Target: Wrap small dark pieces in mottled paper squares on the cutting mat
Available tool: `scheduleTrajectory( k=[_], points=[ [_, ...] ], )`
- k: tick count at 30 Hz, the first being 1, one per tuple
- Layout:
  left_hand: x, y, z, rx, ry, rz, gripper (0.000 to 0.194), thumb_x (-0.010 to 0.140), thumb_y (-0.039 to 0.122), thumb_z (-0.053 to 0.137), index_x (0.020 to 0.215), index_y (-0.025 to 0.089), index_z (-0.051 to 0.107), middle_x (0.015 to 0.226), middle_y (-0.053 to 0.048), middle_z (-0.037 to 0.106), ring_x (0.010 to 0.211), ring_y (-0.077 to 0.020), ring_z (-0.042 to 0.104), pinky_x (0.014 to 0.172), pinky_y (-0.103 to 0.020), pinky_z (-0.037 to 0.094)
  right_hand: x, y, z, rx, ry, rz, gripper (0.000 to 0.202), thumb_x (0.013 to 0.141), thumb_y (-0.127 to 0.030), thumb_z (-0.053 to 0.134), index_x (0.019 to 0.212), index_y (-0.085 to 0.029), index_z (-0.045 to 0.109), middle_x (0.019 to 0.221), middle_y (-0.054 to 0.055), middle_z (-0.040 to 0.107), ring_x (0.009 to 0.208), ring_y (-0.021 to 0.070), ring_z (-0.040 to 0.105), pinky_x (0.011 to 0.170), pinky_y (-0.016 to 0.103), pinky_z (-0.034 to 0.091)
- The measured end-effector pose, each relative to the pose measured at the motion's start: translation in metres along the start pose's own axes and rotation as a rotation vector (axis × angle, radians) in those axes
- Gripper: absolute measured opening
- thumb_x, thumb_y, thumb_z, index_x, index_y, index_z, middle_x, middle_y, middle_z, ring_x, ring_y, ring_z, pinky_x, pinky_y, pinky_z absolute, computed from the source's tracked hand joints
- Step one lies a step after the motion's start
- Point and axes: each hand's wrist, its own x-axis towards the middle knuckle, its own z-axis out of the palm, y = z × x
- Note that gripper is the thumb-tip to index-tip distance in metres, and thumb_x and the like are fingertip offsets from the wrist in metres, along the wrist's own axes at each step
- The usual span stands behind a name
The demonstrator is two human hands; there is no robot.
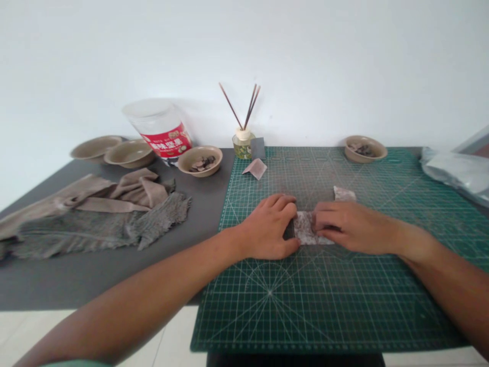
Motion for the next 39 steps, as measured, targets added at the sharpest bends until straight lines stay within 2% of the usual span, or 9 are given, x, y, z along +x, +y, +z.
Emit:
scheduleTrajectory(
  k=[6, 12, 16, 21, 26, 31, 33, 36, 39],
  points=[
    [0.0001, 0.0002, -0.0007, 0.012, 0.005, 0.001, 0.043, 0.083, 0.044, 0.067, 0.114, 0.018, 0.053, 0.148, -0.017, 0.049, 0.143, -0.0376, 0.04, 0.118, -0.056, 0.037, 0.0073, 0.0032, 0.005, -0.097, 0.144, 0.068, 0.012, 0.1, -0.021, 0.056, 0.097, -0.02, 0.067, 0.099, 0.006, 0.069, 0.091, 0.0225, 0.066, 0.083, 0.038, 0.048],
    [0.0004, 0.0008, -0.0003, 0.002, -0.015, 0.003, 0.042, 0.082, 0.042, 0.068, 0.111, 0.018, 0.053, 0.147, -0.018, 0.05, 0.142, -0.037, 0.042, 0.118, -0.054, 0.038, 0.0029, -0.0004, 0.0055, 0.006, 0.009, -0.059, 0.016, 0.101, -0.023, 0.054, 0.096, -0.022, 0.069, 0.1, 0.004, 0.072, 0.089, 0.0202, 0.068, 0.08, 0.034, 0.049],
    [0.0006, 0.0007, 0.0005, 0.012, 0.001, -0.005, 0.044, 0.083, 0.044, 0.068, 0.114, 0.018, 0.052, 0.15, -0.018, 0.048, 0.143, -0.0374, 0.041, 0.119, -0.055, 0.037, 0.0041, 0.004, 0.006, -0.115, 0.16, 0.04, 0.015, 0.1, -0.021, 0.056, 0.099, -0.021, 0.071, 0.101, 0.007, 0.073, 0.093, 0.0235, 0.068, 0.084, 0.038, 0.049],
    [0.0007, 0.0007, 0.0002, 0.008, -0.002, 0.004, 0.042, 0.082, 0.043, 0.068, 0.112, 0.018, 0.053, 0.147, -0.017, 0.05, 0.141, -0.0367, 0.043, 0.117, -0.054, 0.039, 0.004, 0.0004, 0.0076, -0.036, 0.042, -0.055, 0.016, 0.1, -0.021, 0.056, 0.097, -0.023, 0.072, 0.1, 0.004, 0.074, 0.087, 0.0204, 0.068, 0.081, 0.035, 0.049],
    [0.0004, 0.0005, 0.0008, 0.016, 0.012, 0.002, 0.042, 0.083, 0.043, 0.067, 0.114, 0.018, 0.052, 0.148, -0.017, 0.05, 0.143, -0.0372, 0.041, 0.119, -0.055, 0.037, 0.0038, 0.0022, 0.0061, -0.146, 0.148, 0.034, 0.015, 0.1, -0.02, 0.055, 0.099, -0.021, 0.071, 0.102, 0.007, 0.073, 0.091, 0.0236, 0.068, 0.083, 0.038, 0.049],
    [0.0, 0.0005, 0.0014, 0.023, -0.005, 0.013, 0.043, 0.082, 0.043, 0.067, 0.113, 0.017, 0.053, 0.149, -0.018, 0.05, 0.142, -0.0372, 0.041, 0.118, -0.054, 0.038, -0.0009, 0.0005, 0.0048, -0.019, -0.002, -0.038, 0.015, 0.1, -0.021, 0.056, 0.095, -0.022, 0.07, 0.1, 0.004, 0.073, 0.087, 0.0198, 0.068, 0.079, 0.033, 0.049],
    [-0.0003, 0.0002, 0.0015, 0.023, -0.003, 0.013, 0.042, 0.082, 0.042, 0.068, 0.112, 0.017, 0.053, 0.148, -0.018, 0.05, 0.143, -0.037, 0.041, 0.119, -0.054, 0.038, 0.0006, -0.0017, 0.0072, -0.022, 0.015, -0.066, 0.017, 0.102, -0.023, 0.054, 0.099, -0.022, 0.07, 0.101, 0.004, 0.073, 0.09, 0.0207, 0.068, 0.082, 0.035, 0.049],
    [-0.0007, -0.0005, 0.0016, 0.02, 0.015, 0.012, 0.042, 0.083, 0.044, 0.067, 0.113, 0.018, 0.053, 0.148, -0.018, 0.05, 0.143, -0.037, 0.041, 0.119, -0.055, 0.037, 0.0017, 0.0012, 0.0051, -0.124, 0.108, 0.018, 0.016, 0.101, -0.022, 0.055, 0.099, -0.021, 0.07, 0.099, 0.006, 0.072, 0.088, 0.0225, 0.067, 0.082, 0.037, 0.048],
    [-0.0005, -0.0003, 0.0013, 0.011, 0.014, 0.011, 0.044, 0.083, 0.044, 0.067, 0.115, 0.018, 0.053, 0.148, -0.017, 0.05, 0.144, -0.0373, 0.04, 0.119, -0.056, 0.037, -0.0014, 0.0037, 0.0007, -0.069, 0.043, 0.014, 0.013, 0.098, -0.019, 0.058, 0.093, -0.022, 0.069, 0.095, 0.003, 0.072, 0.085, 0.02, 0.067, 0.078, 0.034, 0.048]
  ],
)
